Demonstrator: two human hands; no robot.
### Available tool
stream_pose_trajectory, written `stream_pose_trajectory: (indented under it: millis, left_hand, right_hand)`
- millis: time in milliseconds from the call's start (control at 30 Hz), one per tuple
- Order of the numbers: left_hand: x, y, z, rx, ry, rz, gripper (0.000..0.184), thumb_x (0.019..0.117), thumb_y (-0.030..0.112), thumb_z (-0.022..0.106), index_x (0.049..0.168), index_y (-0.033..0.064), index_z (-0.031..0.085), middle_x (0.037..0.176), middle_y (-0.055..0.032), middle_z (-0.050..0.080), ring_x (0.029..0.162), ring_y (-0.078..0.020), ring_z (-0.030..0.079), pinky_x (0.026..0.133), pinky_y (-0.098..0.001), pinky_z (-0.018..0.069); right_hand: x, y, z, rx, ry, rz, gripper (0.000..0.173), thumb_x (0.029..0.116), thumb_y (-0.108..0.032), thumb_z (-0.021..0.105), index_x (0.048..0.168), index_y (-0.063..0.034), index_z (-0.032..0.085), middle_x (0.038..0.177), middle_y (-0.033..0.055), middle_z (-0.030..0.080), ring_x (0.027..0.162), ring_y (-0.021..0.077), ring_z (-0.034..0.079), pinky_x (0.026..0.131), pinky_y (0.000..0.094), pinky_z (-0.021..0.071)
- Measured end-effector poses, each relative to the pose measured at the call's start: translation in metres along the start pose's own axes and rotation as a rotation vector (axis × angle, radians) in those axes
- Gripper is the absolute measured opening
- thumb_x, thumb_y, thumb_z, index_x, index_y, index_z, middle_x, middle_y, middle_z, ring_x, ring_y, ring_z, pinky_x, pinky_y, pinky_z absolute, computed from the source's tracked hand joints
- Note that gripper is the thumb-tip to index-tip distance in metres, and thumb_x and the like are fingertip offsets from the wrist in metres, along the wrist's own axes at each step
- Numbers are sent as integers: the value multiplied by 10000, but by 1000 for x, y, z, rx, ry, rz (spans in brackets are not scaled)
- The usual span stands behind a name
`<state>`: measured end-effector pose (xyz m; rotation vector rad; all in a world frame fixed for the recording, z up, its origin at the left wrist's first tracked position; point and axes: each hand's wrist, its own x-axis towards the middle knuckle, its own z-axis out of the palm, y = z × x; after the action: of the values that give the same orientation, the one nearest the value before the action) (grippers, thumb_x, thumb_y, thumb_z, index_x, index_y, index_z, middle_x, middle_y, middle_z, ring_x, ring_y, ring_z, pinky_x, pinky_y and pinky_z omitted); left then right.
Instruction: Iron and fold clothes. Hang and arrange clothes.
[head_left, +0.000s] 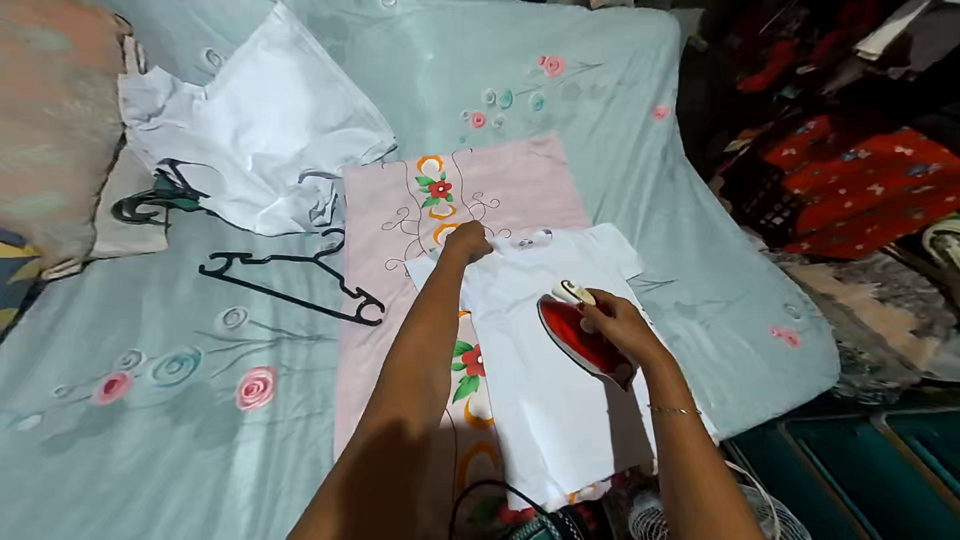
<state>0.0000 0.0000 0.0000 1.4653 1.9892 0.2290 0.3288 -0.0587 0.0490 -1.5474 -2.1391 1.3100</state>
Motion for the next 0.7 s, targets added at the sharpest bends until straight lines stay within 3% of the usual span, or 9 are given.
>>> stream_pose_trajectory:
  millis: [67, 200, 267, 333, 433, 533, 633, 700]
  left_hand:
    - [4, -4, -6, -102, 42, 51, 389, 978, 205, 701, 1199, -110, 641, 1258, -327, 620, 1232, -472, 581, 1038, -663, 441]
    - [8, -10, -6, -159, 92, 98, 310, 1006, 145, 656, 1198, -98, 632, 1233, -309, 634, 1209, -453, 599, 1041, -633, 452]
    - [7, -15, -5, -144, 79, 75, 342, 1014, 188, 657, 1218, -83, 612, 1224, -302, 634, 1195, -447, 605, 1029, -631, 461]
    - [4, -23, -8, -132, 38, 17, 486, 965, 286, 728, 1260, -74, 588, 1225, -308, 632, 1187, -452, 609, 1013, -650, 469]
    - [-5, -37, -20, -62, -48, -47, 588, 923, 373, 764, 1227, -111, 625, 1221, -331, 635, 1190, -464, 609, 1010, -670, 460]
    - [-14, -53, -31, -17, -118, 9, 427, 995, 279, 691, 1054, -143, 659, 1092, -313, 645, 1067, -419, 618, 955, -616, 462]
    - [-19, -74, -30, -170, -73, 47, 319, 1057, 182, 585, 1084, -130, 646, 1064, -278, 628, 995, -355, 588, 931, -544, 456]
    - [-21, -81, -23, -285, -17, 40, 281, 1071, 153, 547, 1108, -112, 632, 1092, -271, 616, 993, -341, 580, 913, -533, 463]
  right_hand:
    - [3, -1, 0, -23, -25, -56, 411, 1033, -239, 560, 1391, -41, 603, 1088, 167, 704, 898, 220, 673, 837, 429, 545]
    - [28, -15, 13, -38, -10, -94, 403, 1035, -269, 575, 1366, -45, 629, 1084, 168, 711, 944, 245, 678, 877, 460, 533]
    - [48, -27, 26, -58, 25, -77, 393, 1039, -303, 585, 1350, -72, 650, 1096, 168, 721, 992, 280, 690, 917, 502, 530]
    - [68, -39, 39, -95, 66, -54, 386, 1048, -326, 589, 1352, -96, 655, 1139, 191, 719, 1069, 346, 684, 969, 575, 502]
    - [86, -54, 51, -137, 117, -8, 400, 1060, -378, 560, 1358, -125, 647, 1149, 201, 714, 1090, 385, 672, 959, 625, 484]
    - [86, -61, 54, -123, 79, 27, 414, 1062, -389, 553, 1372, -124, 630, 1154, 212, 701, 1068, 385, 671, 939, 616, 492]
    - [72, -53, 47, -128, -9, -9, 417, 1060, -373, 557, 1382, -115, 622, 1158, 194, 708, 1039, 342, 690, 932, 564, 517]
    - [54, -42, 37, -156, -32, -30, 444, 1060, -365, 550, 1411, -100, 606, 1208, 196, 697, 1103, 341, 675, 984, 565, 498]
